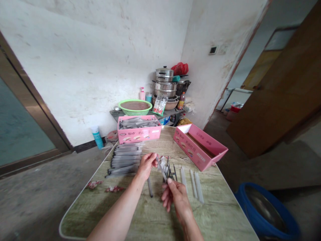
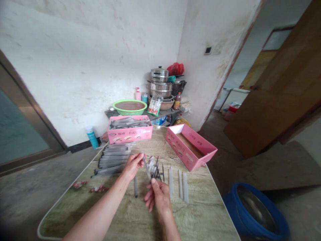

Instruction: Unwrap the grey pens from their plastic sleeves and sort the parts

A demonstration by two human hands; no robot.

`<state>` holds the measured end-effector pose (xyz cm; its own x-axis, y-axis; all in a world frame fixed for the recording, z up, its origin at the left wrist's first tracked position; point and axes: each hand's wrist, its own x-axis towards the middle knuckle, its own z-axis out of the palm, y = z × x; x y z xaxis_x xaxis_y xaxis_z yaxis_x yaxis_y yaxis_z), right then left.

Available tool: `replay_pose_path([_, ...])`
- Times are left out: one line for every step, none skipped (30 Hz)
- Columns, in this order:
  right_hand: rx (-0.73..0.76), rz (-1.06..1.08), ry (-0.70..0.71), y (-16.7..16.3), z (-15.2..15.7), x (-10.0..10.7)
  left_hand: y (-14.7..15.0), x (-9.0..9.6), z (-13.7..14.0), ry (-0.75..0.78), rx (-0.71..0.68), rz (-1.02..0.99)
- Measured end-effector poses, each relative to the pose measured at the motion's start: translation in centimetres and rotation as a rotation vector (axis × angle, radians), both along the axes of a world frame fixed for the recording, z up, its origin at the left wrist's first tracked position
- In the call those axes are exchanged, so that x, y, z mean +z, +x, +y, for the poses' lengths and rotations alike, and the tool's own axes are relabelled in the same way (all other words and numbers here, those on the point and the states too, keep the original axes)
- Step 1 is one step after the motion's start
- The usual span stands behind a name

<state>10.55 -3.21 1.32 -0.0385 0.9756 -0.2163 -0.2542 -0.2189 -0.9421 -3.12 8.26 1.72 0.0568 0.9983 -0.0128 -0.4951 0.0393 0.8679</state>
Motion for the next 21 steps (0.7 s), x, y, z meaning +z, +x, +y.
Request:
replay_pose_path([0.013, 0.011, -0.001, -0.06, -0.04, 0.01, 0.01, 0.01, -0.01, 0.0, 0.002, 0.0])
replay_pose_path([0.014, 0.018, 0.004, -0.09, -0.08, -0.01, 0.03, 0.04, -0.03, -0.001, 0.004, 0.0])
replay_pose_path([0.005, 0.019, 0.015, -0.07, -0.1, -0.07, 0.05, 0.07, -0.06, -0.001, 0.005, 0.001])
replay_pose_path([-0.013, 0.015, 0.028, -0.02, -0.1, -0.14, 0.08, 0.11, -0.1, -0.001, 0.005, 0.002])
replay_pose_path([-0.036, 0.008, 0.038, 0.06, -0.07, -0.23, 0.1, 0.15, -0.14, 0.0, 0.004, 0.003])
replay_pose_path([-0.056, 0.001, 0.045, 0.15, -0.03, -0.32, 0.12, 0.18, -0.17, 0.001, 0.003, 0.002])
replay_pose_path([-0.071, -0.003, 0.049, 0.24, 0.02, -0.38, 0.12, 0.2, -0.18, 0.001, 0.002, 0.001])
replay_pose_path([-0.071, -0.005, 0.045, 0.3, 0.05, -0.42, 0.11, 0.2, -0.18, 0.002, 0.003, -0.001])
replay_pose_path([-0.06, -0.002, 0.032, 0.32, 0.07, -0.42, 0.09, 0.19, -0.16, 0.002, 0.005, -0.002])
replay_pose_path([-0.04, 0.005, 0.015, 0.3, 0.07, -0.4, 0.06, 0.17, -0.13, 0.002, 0.006, -0.003])
replay_pose_path([-0.018, 0.017, 0.001, 0.25, 0.04, -0.36, 0.03, 0.15, -0.1, 0.003, 0.007, -0.002])
replay_pose_path([0.0, 0.029, -0.006, 0.18, 0.01, -0.31, 0.0, 0.14, -0.08, 0.002, 0.009, -0.003])
replay_pose_path([0.008, 0.041, -0.003, 0.1, -0.04, -0.27, -0.02, 0.14, -0.06, 0.002, 0.01, -0.003])
replay_pose_path([0.006, 0.052, 0.009, 0.04, -0.07, -0.25, -0.03, 0.15, -0.06, 0.003, 0.011, -0.004])
replay_pose_path([-0.008, 0.059, 0.027, 0.0, -0.08, -0.25, -0.03, 0.18, -0.07, 0.002, 0.012, -0.006])
replay_pose_path([-0.029, 0.06, 0.041, -0.01, -0.07, -0.26, -0.03, 0.22, -0.08, 0.001, 0.012, -0.007])
replay_pose_path([-0.05, 0.057, 0.049, 0.0, -0.04, -0.28, -0.02, 0.26, -0.1, -0.001, 0.013, -0.008])
replay_pose_path([-0.065, 0.052, 0.047, 0.03, 0.0, -0.31, -0.02, 0.29, -0.11, -0.002, 0.013, -0.009])
replay_pose_path([-0.067, 0.048, 0.036, 0.06, 0.03, -0.33, -0.01, 0.32, -0.11, -0.003, 0.014, -0.01])
replay_pose_path([-0.058, 0.046, 0.02, 0.08, 0.05, -0.32, -0.01, 0.34, -0.11, -0.005, 0.016, -0.01])
replay_pose_path([-0.043, 0.047, 0.005, 0.08, 0.05, -0.3, -0.01, 0.35, -0.11, -0.006, 0.018, -0.009])
